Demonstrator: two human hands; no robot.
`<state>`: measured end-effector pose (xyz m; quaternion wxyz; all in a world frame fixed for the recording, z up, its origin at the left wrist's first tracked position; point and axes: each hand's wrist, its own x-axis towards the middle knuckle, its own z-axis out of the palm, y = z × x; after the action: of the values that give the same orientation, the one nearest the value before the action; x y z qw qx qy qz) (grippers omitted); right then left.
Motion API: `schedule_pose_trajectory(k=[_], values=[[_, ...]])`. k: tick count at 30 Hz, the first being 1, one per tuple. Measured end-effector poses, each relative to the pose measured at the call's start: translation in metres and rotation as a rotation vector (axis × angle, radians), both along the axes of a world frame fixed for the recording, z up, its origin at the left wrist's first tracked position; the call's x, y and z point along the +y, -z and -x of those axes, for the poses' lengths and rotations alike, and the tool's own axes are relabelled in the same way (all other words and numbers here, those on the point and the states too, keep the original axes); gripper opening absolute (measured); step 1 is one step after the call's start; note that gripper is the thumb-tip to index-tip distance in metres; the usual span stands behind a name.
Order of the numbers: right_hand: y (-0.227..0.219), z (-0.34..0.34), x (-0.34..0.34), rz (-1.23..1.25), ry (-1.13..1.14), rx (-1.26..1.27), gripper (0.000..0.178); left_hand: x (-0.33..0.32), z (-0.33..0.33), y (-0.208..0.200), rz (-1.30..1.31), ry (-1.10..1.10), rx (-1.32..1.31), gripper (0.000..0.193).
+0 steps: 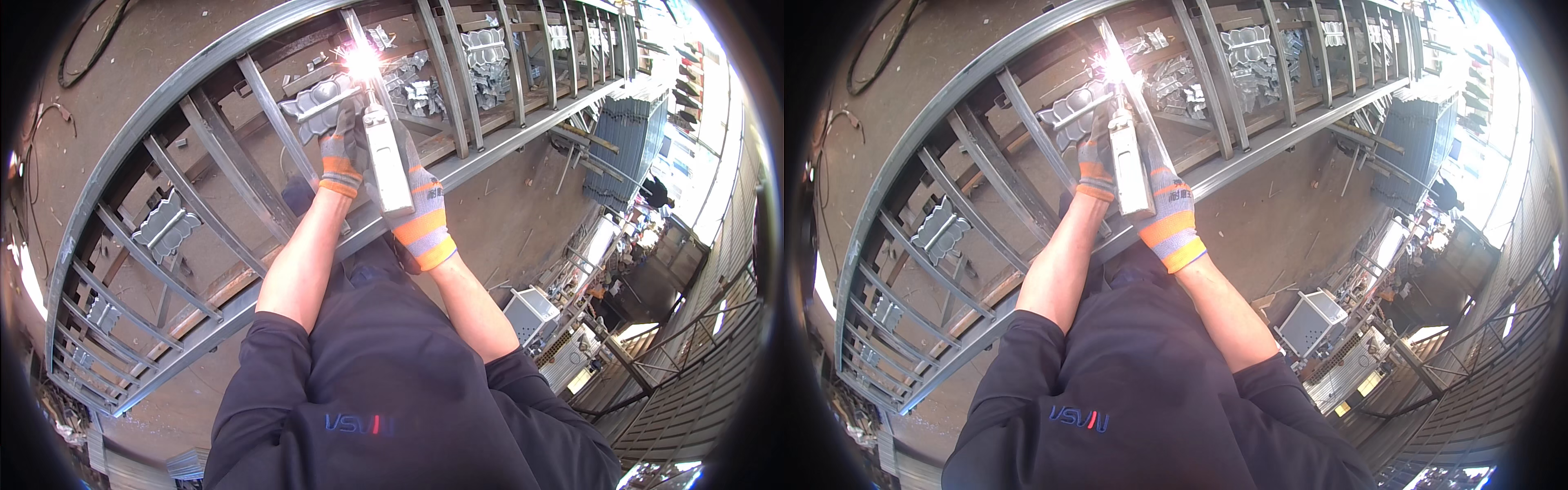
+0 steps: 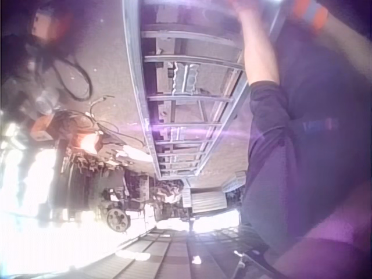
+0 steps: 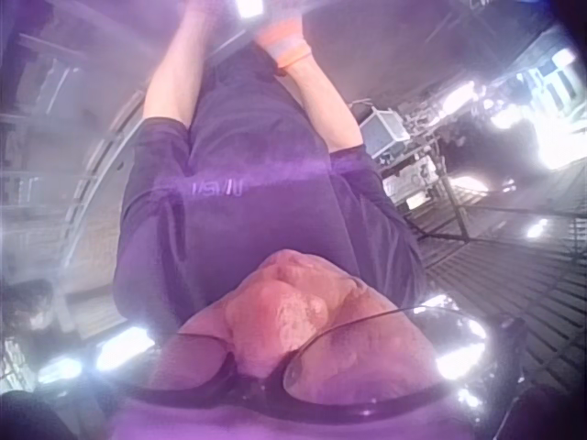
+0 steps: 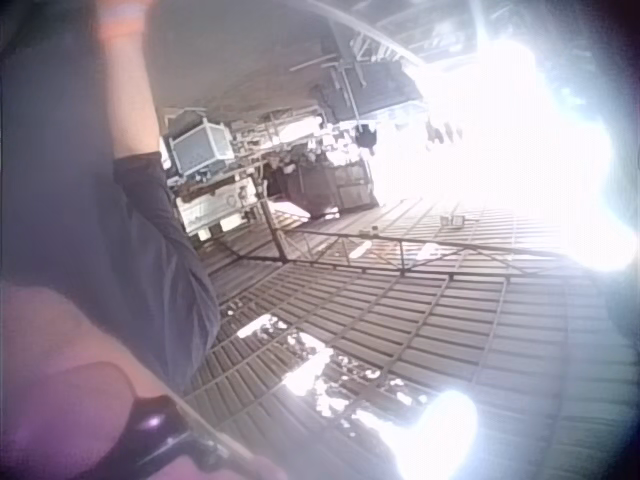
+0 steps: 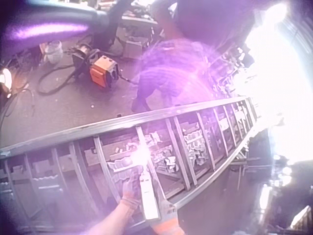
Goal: The person welds metal brackets onto a long metal frame using a handheld welding tool. They position each bracket, weld it in place, and move along the frame to repeat the process. Another worker is visible nearby, but the camera wearer performs the welding.
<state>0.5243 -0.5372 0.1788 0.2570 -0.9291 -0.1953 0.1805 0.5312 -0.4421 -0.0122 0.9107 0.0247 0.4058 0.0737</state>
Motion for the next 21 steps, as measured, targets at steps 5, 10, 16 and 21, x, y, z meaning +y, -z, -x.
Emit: schedule_pose_trajectory(k=[5,10,16,21], values=[[-0.005,0.001,0.0,-0.011,0.02,0.007,0.026,0.003,-0.003,-0.01,0.004,0.003,0.001,0.03],[-0.037,0.014,-0.01,0.057,-0.05,-0.009,0.058,0.003,-0.009,-0.016,0.03,-0.051,-0.054,0.026],[-0.064,0.038,-0.018,0.12,0.023,0.082,0.069,0.0,-0.011,-0.022,-0.021,-0.149,-0.143,0.027],[-0.056,0.044,-0.024,0.115,0.057,0.116,0.072,0.0,-0.008,-0.024,-0.045,-0.134,-0.118,0.023]])
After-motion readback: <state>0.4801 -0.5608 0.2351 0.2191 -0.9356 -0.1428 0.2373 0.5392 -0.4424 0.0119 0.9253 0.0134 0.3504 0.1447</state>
